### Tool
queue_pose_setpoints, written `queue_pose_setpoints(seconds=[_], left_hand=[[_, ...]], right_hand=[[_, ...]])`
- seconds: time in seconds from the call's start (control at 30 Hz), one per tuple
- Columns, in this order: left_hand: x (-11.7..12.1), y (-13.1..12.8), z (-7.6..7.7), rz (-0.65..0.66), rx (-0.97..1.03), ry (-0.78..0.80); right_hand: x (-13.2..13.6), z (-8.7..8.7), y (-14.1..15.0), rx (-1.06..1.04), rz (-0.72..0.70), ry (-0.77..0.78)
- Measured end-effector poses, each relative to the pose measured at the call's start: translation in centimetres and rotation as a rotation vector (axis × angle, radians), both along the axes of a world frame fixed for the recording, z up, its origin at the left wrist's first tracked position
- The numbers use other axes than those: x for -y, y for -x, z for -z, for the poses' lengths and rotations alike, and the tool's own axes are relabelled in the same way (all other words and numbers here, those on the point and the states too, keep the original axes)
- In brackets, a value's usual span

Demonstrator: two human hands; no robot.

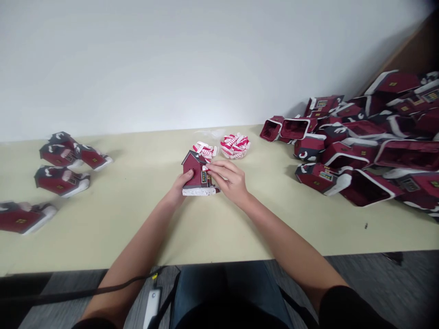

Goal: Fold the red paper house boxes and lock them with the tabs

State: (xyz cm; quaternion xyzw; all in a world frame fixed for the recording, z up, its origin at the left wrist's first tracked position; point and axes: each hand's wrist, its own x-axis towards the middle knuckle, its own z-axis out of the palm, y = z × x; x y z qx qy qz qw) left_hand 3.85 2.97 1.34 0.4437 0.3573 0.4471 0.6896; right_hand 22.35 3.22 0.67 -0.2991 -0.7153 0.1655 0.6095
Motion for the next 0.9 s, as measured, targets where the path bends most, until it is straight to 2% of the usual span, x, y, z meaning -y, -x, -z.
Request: queue_pose_setpoints(seconds=[0.2, 0.33, 0.5, 0.73, 0.9], left_hand=[[0.29, -0.19, -0.36, -0.01, 0.013, 0.021], [0.1, 0.05, 0.06, -0.014, -0.001, 0.024], [-0.12, 0.26, 0.57, -0.03, 0.0, 0.011], [0.28, 0.02, -0.24, -0.051, -0.002, 0.011], [0.3, -0.02, -0.2, -0.058, -0.017, -0.001]], right_hand=[[-0.19, 0.34, 0.05, 0.039, 0.072, -0.145], [-0.31, 0.51, -0.05, 0.06, 0.084, -0.217], [-0.32, 0.64, -0.02, 0.064, 0.088, -0.249], [-0.24, 0.68, 0.16, 0.054, 0.095, -0.299], [0.01, 0.32, 0.1, 0.005, 0.14, -0.326]])
